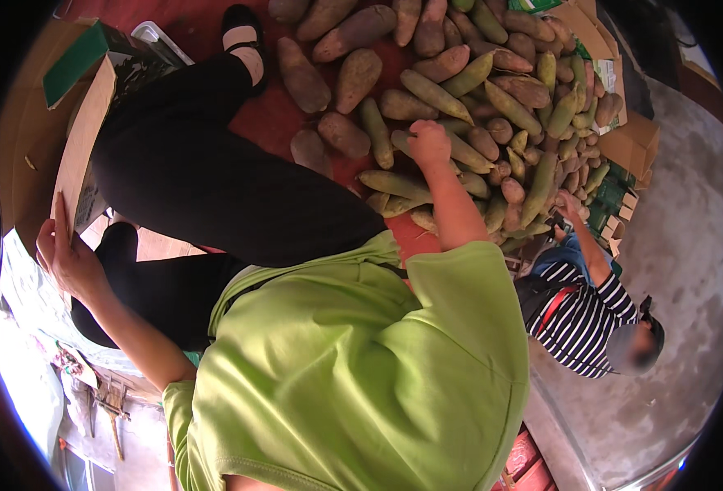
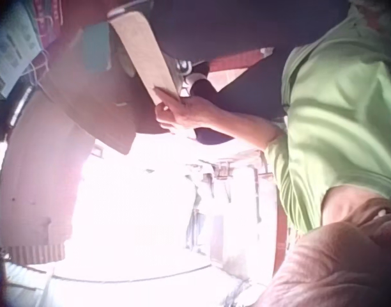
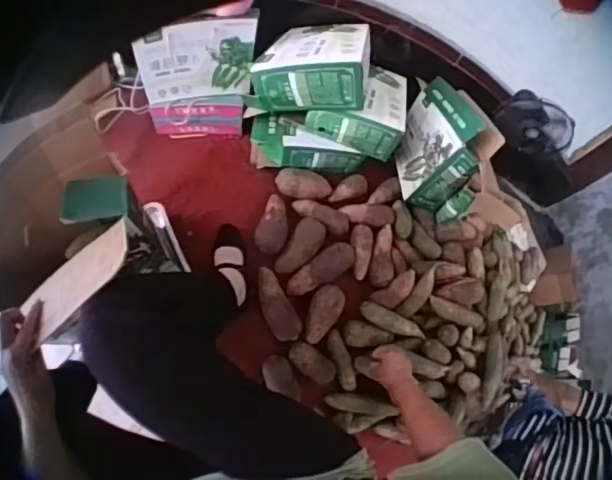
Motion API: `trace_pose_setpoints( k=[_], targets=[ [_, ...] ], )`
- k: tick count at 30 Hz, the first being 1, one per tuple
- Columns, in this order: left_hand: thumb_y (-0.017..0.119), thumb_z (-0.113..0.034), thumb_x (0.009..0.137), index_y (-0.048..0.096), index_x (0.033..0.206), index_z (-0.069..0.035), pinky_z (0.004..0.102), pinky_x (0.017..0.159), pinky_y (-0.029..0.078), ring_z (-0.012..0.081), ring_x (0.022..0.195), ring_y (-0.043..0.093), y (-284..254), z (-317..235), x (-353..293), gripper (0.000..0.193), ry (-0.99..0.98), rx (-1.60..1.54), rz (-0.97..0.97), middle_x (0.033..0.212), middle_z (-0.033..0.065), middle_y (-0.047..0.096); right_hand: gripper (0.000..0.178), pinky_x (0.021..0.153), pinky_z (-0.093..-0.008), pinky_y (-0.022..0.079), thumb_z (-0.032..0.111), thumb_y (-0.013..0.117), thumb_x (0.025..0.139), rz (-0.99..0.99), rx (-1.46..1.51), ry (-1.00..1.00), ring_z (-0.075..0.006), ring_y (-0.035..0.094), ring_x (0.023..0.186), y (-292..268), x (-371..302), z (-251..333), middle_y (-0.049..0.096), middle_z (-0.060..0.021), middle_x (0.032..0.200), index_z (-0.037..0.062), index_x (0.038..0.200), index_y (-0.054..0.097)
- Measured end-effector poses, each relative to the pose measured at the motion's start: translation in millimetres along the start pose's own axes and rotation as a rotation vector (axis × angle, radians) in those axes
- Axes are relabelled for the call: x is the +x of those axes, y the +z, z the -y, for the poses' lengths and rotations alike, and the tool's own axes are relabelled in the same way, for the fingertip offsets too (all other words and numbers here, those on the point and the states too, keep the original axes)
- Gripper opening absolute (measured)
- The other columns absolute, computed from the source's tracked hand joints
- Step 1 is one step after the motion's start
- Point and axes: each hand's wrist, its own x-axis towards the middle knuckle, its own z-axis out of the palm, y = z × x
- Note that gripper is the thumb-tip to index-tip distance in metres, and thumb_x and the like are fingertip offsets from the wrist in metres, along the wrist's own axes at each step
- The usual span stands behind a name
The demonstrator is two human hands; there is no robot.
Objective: Sort vegetables from a pile on the floor and pack them into cardboard boxes while weighing them.
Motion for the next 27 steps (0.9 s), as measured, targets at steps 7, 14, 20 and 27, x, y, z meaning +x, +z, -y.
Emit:
trace_pose_setpoints(
  k=[7,14,20,27],
  targets=[
    [0.064,0.004,0.073,0.066,0.121,-0.029,0.0319,0.071,0.048,0.0163,0.077,0.054,-0.4,-3.5,3.0,0.058,0.011,0.015,-0.040,0.092,-0.0009,0.056,0.034,0.087,-0.0429,0.049,0.018,0.074,0.074,-0.121,-0.069,0.104,-0.0287,0.055,0.107,-25.0,35.3,-6.5,0.059,-0.0061,0.109,0.0145,0.105,0.061],
    [0.059,0.006,0.071,0.067,0.120,-0.027,0.0310,0.071,0.047,0.0160,0.077,0.053,3.9,-9.9,2.2,0.060,0.018,0.057,-0.087,0.089,-0.0005,0.055,0.061,0.095,-0.0476,0.044,0.016,0.069,0.077,0.020,-0.236,0.178,-0.0264,0.045,0.123,-40.4,74.9,0.8,0.046,-0.0041,0.133,0.0179,0.131,0.042],
    [0.054,0.012,0.065,0.068,0.118,-0.020,0.0309,0.071,0.046,0.0171,0.075,0.052,-0.4,-16.2,3.1,0.064,0.003,0.059,-0.101,0.088,0.0004,0.054,0.083,0.099,-0.0494,0.041,0.022,0.076,0.074,0.128,-0.291,0.191,-0.0269,0.038,0.130,-27.9,89.1,-6.8,0.035,-0.0021,0.143,0.0228,0.142,0.030],
    [0.052,0.012,0.064,0.070,0.114,-0.018,0.0327,0.073,0.047,0.0217,0.082,0.054,-2.9,-24.4,9.8,0.061,-0.001,0.041,-0.086,0.089,0.0036,0.054,0.062,0.092,-0.0454,0.045,0.016,0.079,0.069,0.055,-0.162,0.178,-0.0268,0.048,0.120,-17.2,96.0,-12.1,0.051,-0.0071,0.123,0.0166,0.121,0.046]
  ],
)
